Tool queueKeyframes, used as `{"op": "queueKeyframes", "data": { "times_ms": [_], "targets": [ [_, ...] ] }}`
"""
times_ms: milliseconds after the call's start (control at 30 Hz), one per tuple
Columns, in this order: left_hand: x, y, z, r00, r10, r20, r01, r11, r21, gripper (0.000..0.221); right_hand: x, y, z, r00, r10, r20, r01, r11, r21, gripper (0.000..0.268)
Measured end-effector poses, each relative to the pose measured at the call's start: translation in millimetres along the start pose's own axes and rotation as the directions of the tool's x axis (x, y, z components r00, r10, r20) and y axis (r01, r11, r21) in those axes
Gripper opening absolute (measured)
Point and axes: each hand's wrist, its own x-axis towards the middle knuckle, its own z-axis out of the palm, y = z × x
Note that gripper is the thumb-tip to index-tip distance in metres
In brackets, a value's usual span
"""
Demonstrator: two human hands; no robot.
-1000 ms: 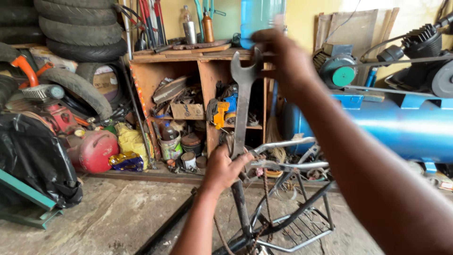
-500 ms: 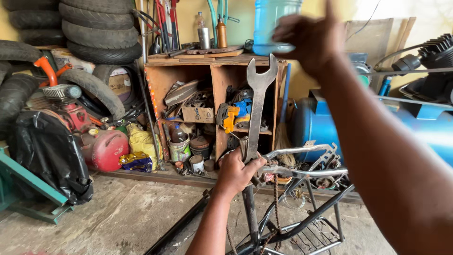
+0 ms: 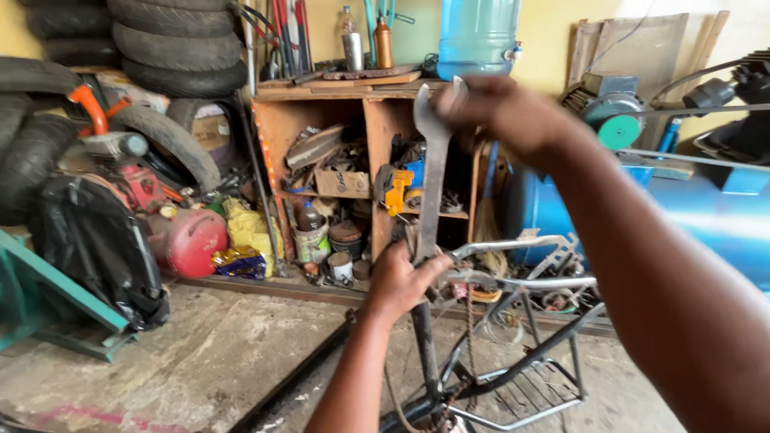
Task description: The person uses various tools including pliers and wrenches to loosen and remove a component from the bottom bracket area of a bicycle frame, then strikes a wrench with a hammer to loosen a part.
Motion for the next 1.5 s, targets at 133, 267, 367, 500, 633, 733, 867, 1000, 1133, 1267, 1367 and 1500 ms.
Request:
{"op": "queueKeyframes", "data": {
  "times_ms": [133, 267, 367, 500, 633, 733, 867, 1000, 1133, 1267, 1367, 1500],
  "targets": [
    [-1.6, -5.4, -3.1, 0.999, -0.045, 0.026, 0.047, 0.997, -0.060, 0.029, -38.1, -12.9, 6.1, 0.999, -0.016, -0.042, 0.023, 0.983, 0.181, 0.017],
    [-7.5, -12.4, 2.3, 0.986, -0.165, -0.015, 0.144, 0.898, -0.415, 0.041, -91.9, -22.1, -9.0, 0.982, -0.030, -0.187, 0.049, 0.994, 0.097, 0.015],
    [-12.0, -10.1, -4.0, 0.977, -0.208, -0.039, 0.166, 0.867, -0.471, 0.051, -136.3, -18.9, -12.9, 0.955, -0.150, -0.255, 0.216, 0.943, 0.255, 0.013],
    [-38.6, 7.0, 1.9, 0.969, -0.085, -0.231, 0.029, 0.971, -0.236, 0.061, -180.9, -15.0, 1.6, 0.889, -0.364, -0.278, 0.430, 0.872, 0.235, 0.011],
    [-98.9, 37.3, 25.7, 0.823, -0.031, -0.568, 0.192, 0.955, 0.226, 0.061, -222.2, -11.7, 30.9, 0.887, -0.360, -0.289, 0.421, 0.888, 0.187, 0.012],
    [-121.0, 64.3, 19.9, 0.784, -0.532, -0.320, 0.504, 0.847, -0.172, 0.066, -253.5, -7.7, 39.5, 0.863, -0.395, -0.316, 0.460, 0.872, 0.166, 0.031],
    [-126.6, 83.9, 8.5, 0.729, -0.643, 0.234, 0.585, 0.407, -0.702, 0.060, -312.6, 16.0, 44.9, 0.951, -0.189, -0.244, 0.280, 0.860, 0.427, 0.056],
    [-124.7, 75.9, 27.3, 0.772, -0.627, 0.103, 0.440, 0.410, -0.799, 0.021, -322.4, 92.8, 59.2, 0.969, -0.235, 0.080, 0.079, 0.597, 0.799, 0.073],
    [-123.4, 63.0, 30.7, 0.788, -0.615, -0.023, 0.429, 0.575, -0.697, 0.015, -325.3, 137.3, 82.2, 0.952, 0.063, 0.301, -0.237, 0.772, 0.590, 0.078],
    [-126.7, 57.6, 37.3, 0.863, -0.480, -0.157, 0.487, 0.873, 0.011, 0.029, -321.4, 159.4, 119.8, 0.819, 0.204, 0.535, -0.467, 0.779, 0.418, 0.075],
    [-126.8, 41.3, 45.5, 0.852, -0.493, -0.174, 0.517, 0.845, 0.139, 0.028, -315.4, 189.6, 165.6, 0.809, 0.403, 0.429, -0.540, 0.797, 0.270, 0.061],
    [-124.1, 17.4, 53.7, 0.908, -0.132, -0.398, 0.213, 0.963, 0.167, 0.031, -296.4, 221.7, 205.7, 0.835, 0.500, 0.230, -0.549, 0.733, 0.401, 0.041]
  ]
}}
